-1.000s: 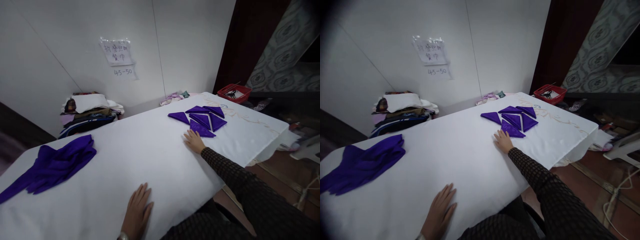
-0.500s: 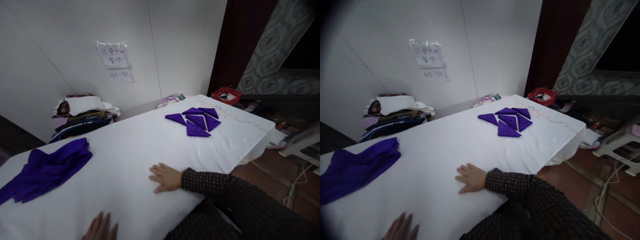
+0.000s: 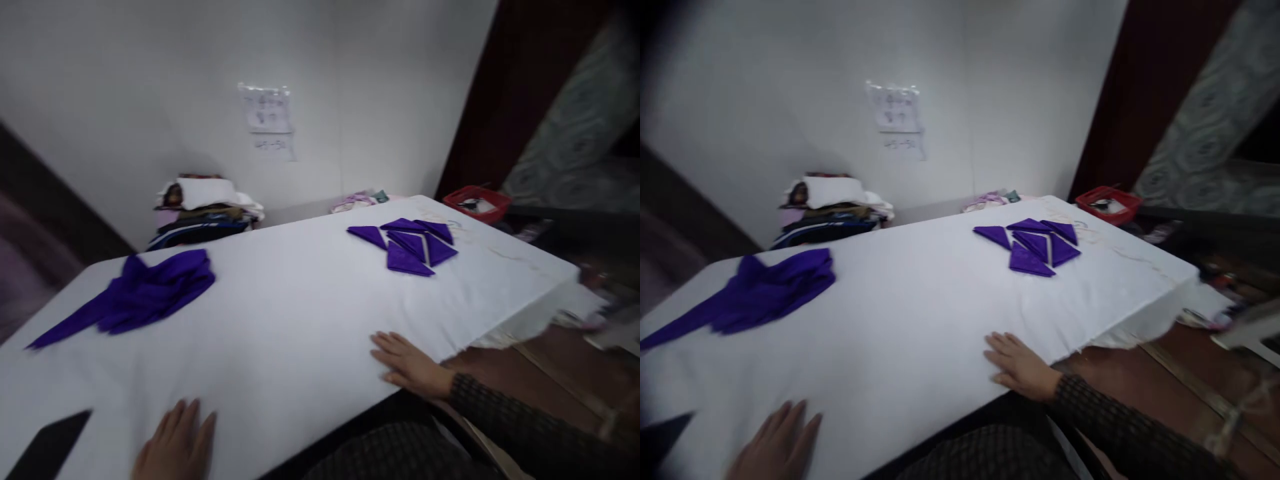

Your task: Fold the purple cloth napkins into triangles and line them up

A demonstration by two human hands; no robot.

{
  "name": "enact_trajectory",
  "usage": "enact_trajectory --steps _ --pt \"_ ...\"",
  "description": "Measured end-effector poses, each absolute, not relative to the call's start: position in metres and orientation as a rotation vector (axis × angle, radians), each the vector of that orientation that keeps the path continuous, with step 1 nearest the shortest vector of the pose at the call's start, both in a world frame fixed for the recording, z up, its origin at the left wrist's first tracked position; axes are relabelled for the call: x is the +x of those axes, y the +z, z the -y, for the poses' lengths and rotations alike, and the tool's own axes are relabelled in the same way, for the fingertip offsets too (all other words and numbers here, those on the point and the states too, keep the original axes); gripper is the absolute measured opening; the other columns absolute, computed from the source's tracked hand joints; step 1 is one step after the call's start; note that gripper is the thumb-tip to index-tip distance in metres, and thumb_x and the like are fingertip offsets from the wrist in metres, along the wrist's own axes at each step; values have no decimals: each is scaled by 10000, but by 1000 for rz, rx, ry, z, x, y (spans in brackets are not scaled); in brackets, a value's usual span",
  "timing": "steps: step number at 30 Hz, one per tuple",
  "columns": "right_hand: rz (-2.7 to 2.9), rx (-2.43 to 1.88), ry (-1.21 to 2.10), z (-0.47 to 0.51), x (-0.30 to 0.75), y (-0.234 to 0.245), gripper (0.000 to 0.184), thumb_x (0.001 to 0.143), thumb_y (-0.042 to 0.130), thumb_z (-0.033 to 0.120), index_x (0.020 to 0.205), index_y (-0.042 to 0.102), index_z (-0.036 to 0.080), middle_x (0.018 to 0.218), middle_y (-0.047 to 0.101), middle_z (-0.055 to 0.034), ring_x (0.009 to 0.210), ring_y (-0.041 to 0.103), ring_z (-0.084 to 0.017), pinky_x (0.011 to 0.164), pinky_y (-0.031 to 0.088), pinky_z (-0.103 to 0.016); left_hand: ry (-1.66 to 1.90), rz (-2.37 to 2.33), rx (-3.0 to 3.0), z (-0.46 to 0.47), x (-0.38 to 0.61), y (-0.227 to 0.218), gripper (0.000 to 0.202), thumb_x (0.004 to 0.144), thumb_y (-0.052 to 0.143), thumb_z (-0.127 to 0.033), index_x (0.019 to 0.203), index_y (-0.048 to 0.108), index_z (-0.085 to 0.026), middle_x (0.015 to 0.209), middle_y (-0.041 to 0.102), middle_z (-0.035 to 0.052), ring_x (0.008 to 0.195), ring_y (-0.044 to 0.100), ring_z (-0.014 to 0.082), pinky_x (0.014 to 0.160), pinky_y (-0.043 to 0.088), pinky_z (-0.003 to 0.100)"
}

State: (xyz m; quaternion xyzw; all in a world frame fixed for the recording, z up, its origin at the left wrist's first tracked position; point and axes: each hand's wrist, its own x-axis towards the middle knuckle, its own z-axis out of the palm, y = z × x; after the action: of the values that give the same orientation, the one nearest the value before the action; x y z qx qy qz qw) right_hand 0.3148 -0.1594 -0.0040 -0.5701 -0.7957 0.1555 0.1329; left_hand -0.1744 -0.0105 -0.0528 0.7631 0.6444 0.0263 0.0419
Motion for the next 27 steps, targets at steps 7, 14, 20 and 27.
enact_trajectory --steps 7,14,20,27 --pt "2248 -1666 326 139 333 -35 586 901 460 484 1443 343 296 1517 265 -41 1379 243 -306 1101 274 -543 187 -2069 2248 40 -140 -13 451 848 441 -339 1237 575 -155 1395 479 140 1315 386 338 1071 330 481" --pt "2491 -1412 467 78 268 -46 520 899 445 502 1369 477 281 1472 355 -65 1354 302 -312 1082 315 -536 209 -1928 2221 40 -130 11 394 846 506 -283 1178 617 -102 1354 515 170 1274 455 285 1070 360 391" --pt "2671 -969 679 49 207 -25 506 940 402 464 1424 371 321 1492 326 -30 1374 274 -252 1106 286 -502 355 -1801 2182 15 -122 20 359 876 492 -297 1163 625 -128 1270 604 99 1192 542 195 1021 396 285" --pt "2330 -1206 229 7 228 -69 675 863 456 461 1427 94 550 1471 324 59 1309 373 -269 1029 420 -532 484 -1897 2093 -44 -133 34 431 920 352 -345 1175 596 -98 1157 667 74 1020 630 165 868 457 250"
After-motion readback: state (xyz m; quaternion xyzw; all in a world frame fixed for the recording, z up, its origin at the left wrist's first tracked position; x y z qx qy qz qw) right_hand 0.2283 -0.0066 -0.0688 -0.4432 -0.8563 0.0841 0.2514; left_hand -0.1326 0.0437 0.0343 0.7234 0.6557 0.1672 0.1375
